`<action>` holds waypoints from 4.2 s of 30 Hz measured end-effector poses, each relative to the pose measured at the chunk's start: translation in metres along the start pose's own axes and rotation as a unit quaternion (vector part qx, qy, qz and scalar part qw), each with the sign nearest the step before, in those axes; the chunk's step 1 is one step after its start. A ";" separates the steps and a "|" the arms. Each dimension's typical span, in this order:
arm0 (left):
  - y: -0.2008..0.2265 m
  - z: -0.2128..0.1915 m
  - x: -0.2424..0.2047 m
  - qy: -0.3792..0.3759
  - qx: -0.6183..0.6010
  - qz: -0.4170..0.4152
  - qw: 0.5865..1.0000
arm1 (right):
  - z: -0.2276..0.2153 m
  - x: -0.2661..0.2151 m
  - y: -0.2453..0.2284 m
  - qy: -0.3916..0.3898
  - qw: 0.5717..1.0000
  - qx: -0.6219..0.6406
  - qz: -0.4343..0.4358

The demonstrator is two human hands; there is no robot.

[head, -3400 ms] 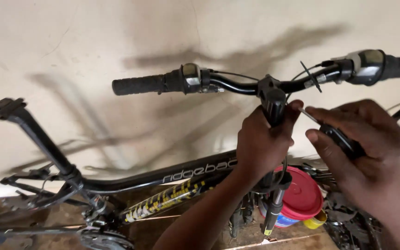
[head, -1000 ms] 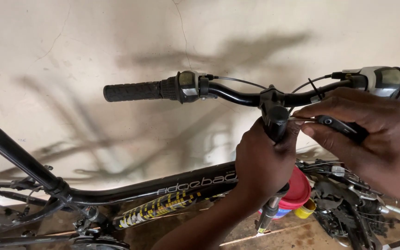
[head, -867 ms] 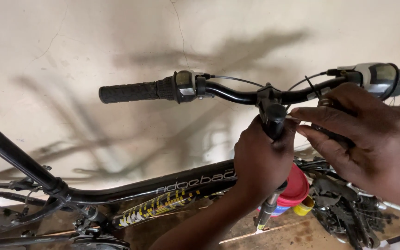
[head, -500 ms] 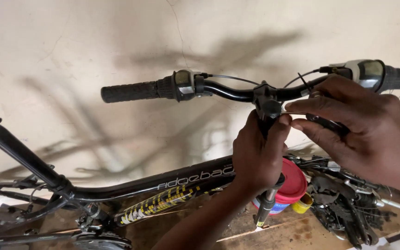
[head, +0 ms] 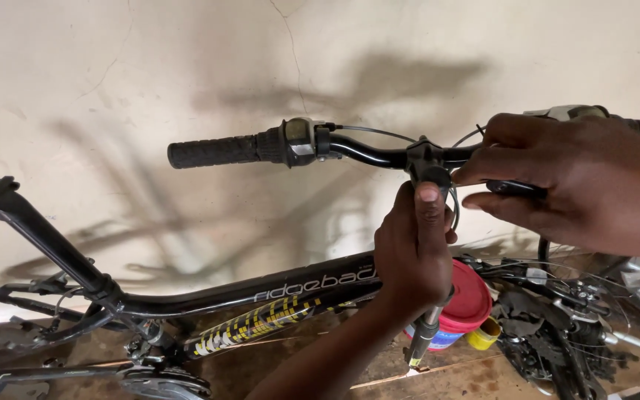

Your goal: Using a multi-tool to loosen bolts and remove the handlebars and stem from a bicycle frame

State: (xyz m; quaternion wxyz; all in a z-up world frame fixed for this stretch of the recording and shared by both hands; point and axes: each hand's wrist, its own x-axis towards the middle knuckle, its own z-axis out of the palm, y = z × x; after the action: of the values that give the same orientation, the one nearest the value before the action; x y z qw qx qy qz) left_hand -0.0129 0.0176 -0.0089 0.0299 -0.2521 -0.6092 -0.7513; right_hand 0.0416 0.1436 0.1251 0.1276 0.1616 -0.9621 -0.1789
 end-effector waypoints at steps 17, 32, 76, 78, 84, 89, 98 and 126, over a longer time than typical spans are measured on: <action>-0.003 -0.003 0.003 -0.005 0.024 0.022 0.999 | 0.054 0.000 -0.039 0.268 0.962 0.048 -0.025; 0.003 -0.016 0.004 -0.052 -0.045 -0.001 0.998 | 0.057 -0.001 -0.044 0.280 0.925 0.211 0.145; 0.005 -0.028 0.063 -0.105 0.085 0.413 0.901 | 0.079 -0.010 -0.057 0.356 0.891 0.266 0.096; 0.003 -0.028 0.060 -0.055 0.147 0.395 0.905 | 0.083 -0.006 -0.062 0.387 0.867 0.280 0.142; -0.012 -0.022 0.054 -0.022 0.163 0.367 0.916 | 0.082 -0.018 -0.070 0.365 0.800 0.447 0.165; -0.009 -0.019 0.054 -0.015 0.149 0.345 0.927 | 0.091 -0.014 -0.069 0.389 0.805 0.426 0.140; -0.017 -0.026 0.053 -0.042 0.148 0.377 0.914 | 0.108 -0.015 -0.061 0.379 0.800 0.449 0.122; -0.012 -0.055 0.056 -0.191 0.212 0.397 0.872 | 0.105 -0.007 -0.070 0.414 0.727 0.535 0.115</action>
State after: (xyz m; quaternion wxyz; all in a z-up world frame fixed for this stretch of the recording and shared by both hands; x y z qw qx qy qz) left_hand -0.0851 -0.0163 -0.0031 0.2615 -0.5989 -0.5960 -0.4665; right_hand 0.0349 0.1163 0.0015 0.4249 0.1495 -0.7613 0.4664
